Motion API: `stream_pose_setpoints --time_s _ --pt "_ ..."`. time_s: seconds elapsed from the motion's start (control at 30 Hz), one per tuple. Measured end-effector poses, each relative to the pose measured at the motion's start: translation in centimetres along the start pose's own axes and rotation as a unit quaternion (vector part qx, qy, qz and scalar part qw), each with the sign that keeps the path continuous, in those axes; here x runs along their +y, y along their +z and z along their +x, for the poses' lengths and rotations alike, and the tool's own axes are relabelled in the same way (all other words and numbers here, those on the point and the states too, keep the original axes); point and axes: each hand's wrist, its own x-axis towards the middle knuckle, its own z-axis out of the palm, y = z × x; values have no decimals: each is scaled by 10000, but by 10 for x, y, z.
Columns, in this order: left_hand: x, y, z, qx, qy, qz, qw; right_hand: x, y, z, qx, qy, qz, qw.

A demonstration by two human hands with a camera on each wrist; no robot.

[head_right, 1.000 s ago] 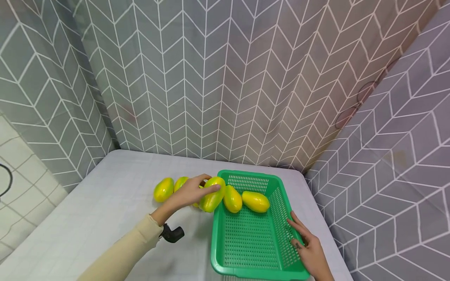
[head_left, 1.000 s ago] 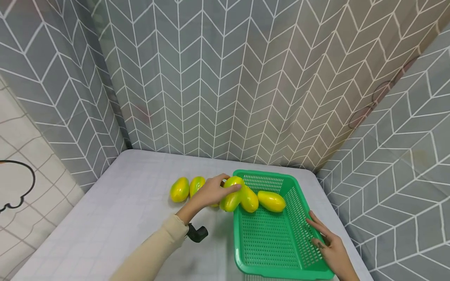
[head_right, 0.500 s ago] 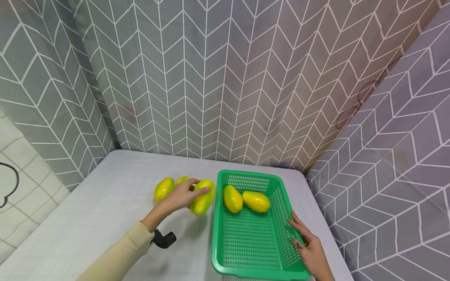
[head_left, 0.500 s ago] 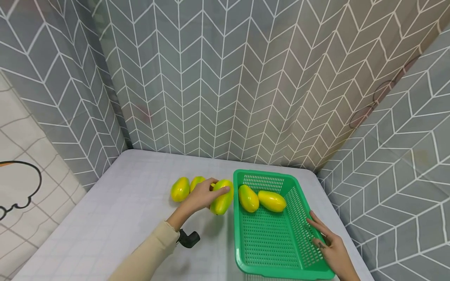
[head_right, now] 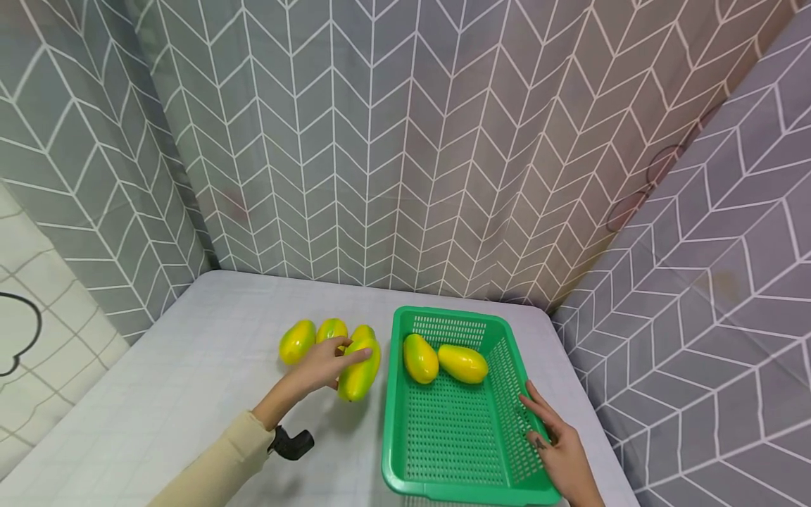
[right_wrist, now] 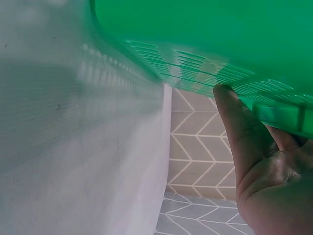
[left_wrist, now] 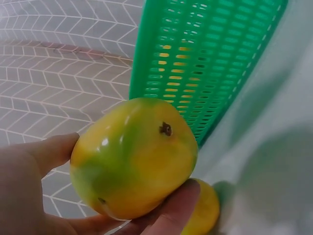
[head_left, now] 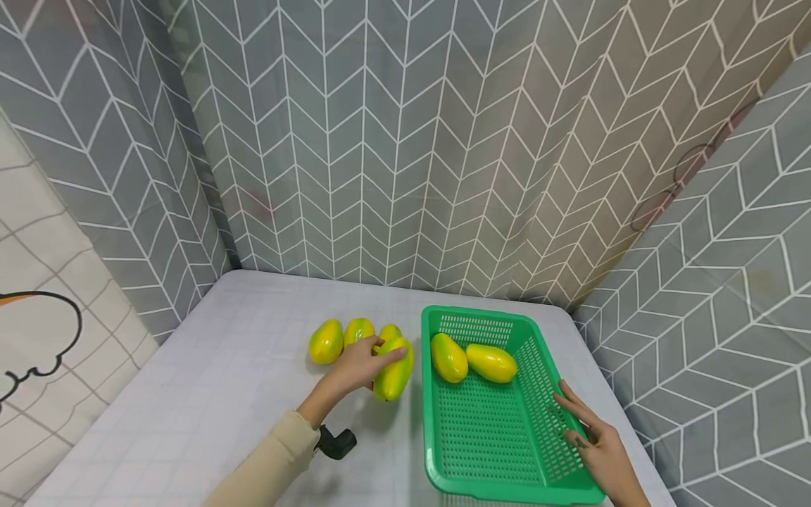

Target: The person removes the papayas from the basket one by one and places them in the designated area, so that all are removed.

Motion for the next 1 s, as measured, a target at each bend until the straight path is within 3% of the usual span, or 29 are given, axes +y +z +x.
stream_pose_setpoints --time_s 0.23,1.0 --pt "-17 8 -5 -35 -101 116 9999 3 2 -3 -33 -91 91 9999" --pt "-42 20 -8 -141 -319 42 9994 5 2 -1 83 -180 146 9997"
